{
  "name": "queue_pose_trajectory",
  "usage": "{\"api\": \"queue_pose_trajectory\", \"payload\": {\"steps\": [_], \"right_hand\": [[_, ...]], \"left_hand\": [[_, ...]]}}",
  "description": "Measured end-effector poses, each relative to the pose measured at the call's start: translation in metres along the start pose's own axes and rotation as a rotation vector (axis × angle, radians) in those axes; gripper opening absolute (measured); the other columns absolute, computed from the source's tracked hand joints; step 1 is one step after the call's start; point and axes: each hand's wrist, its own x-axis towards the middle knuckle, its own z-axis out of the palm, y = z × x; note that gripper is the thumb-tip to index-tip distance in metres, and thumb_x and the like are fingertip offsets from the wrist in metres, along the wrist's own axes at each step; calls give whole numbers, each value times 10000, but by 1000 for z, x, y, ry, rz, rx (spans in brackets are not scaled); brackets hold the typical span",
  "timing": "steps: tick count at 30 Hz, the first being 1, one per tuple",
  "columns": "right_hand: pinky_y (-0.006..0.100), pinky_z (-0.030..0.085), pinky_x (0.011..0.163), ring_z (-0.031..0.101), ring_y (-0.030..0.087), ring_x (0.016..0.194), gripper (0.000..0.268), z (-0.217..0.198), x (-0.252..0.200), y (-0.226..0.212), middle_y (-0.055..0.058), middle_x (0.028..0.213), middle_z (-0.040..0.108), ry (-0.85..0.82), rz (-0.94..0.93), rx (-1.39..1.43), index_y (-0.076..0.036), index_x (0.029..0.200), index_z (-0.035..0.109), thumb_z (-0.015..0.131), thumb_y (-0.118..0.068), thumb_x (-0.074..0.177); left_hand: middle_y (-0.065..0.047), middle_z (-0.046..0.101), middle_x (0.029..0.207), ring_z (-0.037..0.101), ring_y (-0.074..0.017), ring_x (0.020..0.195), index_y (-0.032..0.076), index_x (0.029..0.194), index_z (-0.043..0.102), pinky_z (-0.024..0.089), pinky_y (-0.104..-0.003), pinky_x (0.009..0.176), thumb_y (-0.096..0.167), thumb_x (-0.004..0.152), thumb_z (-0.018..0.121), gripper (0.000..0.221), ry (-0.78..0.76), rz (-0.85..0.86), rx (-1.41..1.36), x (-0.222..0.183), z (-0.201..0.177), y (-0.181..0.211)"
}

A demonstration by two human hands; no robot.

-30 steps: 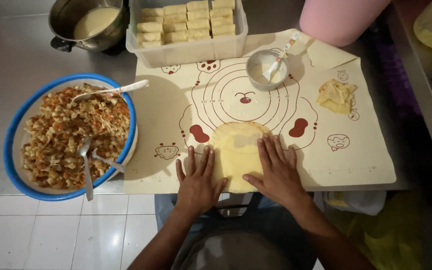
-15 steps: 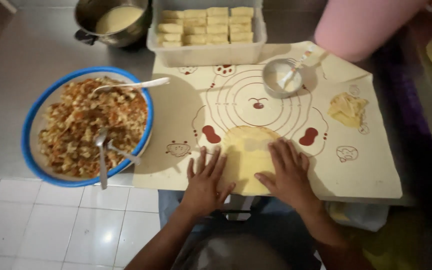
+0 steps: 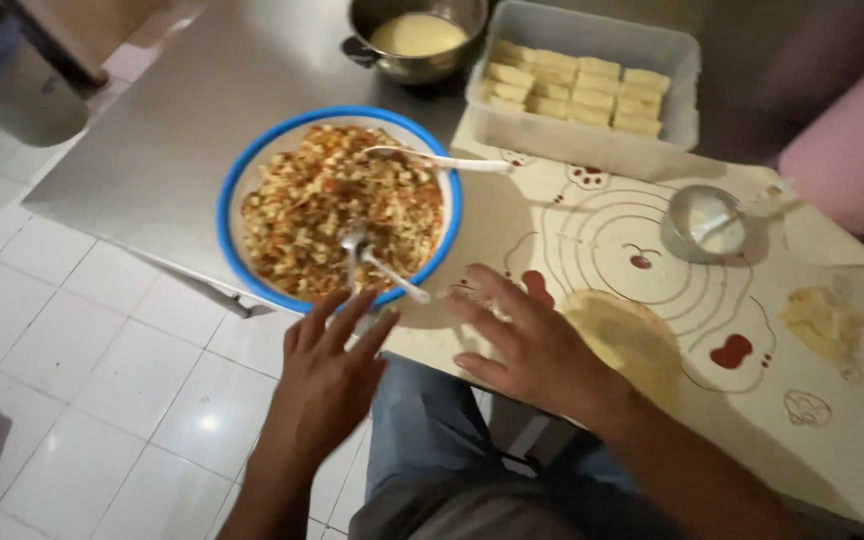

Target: Preparing pastries by scooping filling onto dough sheets and folding them into rolls.

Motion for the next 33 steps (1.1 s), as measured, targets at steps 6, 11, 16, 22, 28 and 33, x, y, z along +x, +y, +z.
{"api": "queue_pose_trajectory", "payload": {"steps": [6, 11, 16, 22, 28, 33], "right_hand": [[400, 567, 857, 680, 298, 1056, 549, 61, 66, 16, 132, 1354, 495, -178, -140, -70, -205, 1451, 507, 655, -246, 924], [435, 598, 681, 691, 342, 1023, 323, 86, 109, 40, 122, 1116, 608, -203, -117, -191, -161, 1291, 605, 575, -169, 970], [501, 560, 558, 691, 390, 736, 239, 58, 119, 42, 127, 896, 644, -158, 15, -184, -131, 1155, 641, 503, -245, 996], [381, 587, 593, 729, 254, 723, 346, 54, 120, 96, 11, 920, 654, -218, 206, -348, -277, 1375, 576, 408, -258, 1074], [486, 596, 721, 733, 362, 818, 352, 48, 116, 80, 97, 951, 695, -387, 263, -266, -203, 1281, 658, 386, -245, 1061], [564, 577, 764, 716, 445, 893, 345, 36, 118, 71, 167, 980, 741, -519, 242, -158, -163, 1183, 735, 448, -250, 1013]], "left_hand": [[-17, 723, 1100, 687, -289, 1067, 223, 1128, 773, 522, -373, 875, 145, 892, 686, 264, 103, 3, -90, 2, 46, -58], [-48, 753, 993, 728, -331, 880, 240, 1069, 801, 564, -411, 764, 73, 898, 675, 270, 298, 13, -274, 38, 62, -84], [-3, 773, 995, 767, -218, 873, 217, 1051, 799, 612, -308, 741, 85, 887, 779, 211, 556, -151, -474, 62, 58, -97], [-161, 781, 948, 759, -351, 827, 56, 1042, 823, 619, -395, 701, -17, 877, 805, 181, 800, -76, -590, 67, 71, -94], [-133, 765, 1014, 753, -371, 896, 123, 1150, 793, 643, -450, 728, 29, 942, 720, 239, 551, -125, -499, 59, 64, -86], [-128, 756, 1009, 757, -348, 898, 108, 1164, 784, 654, -453, 715, 36, 973, 692, 224, 485, -110, -407, 59, 59, -83]]}}
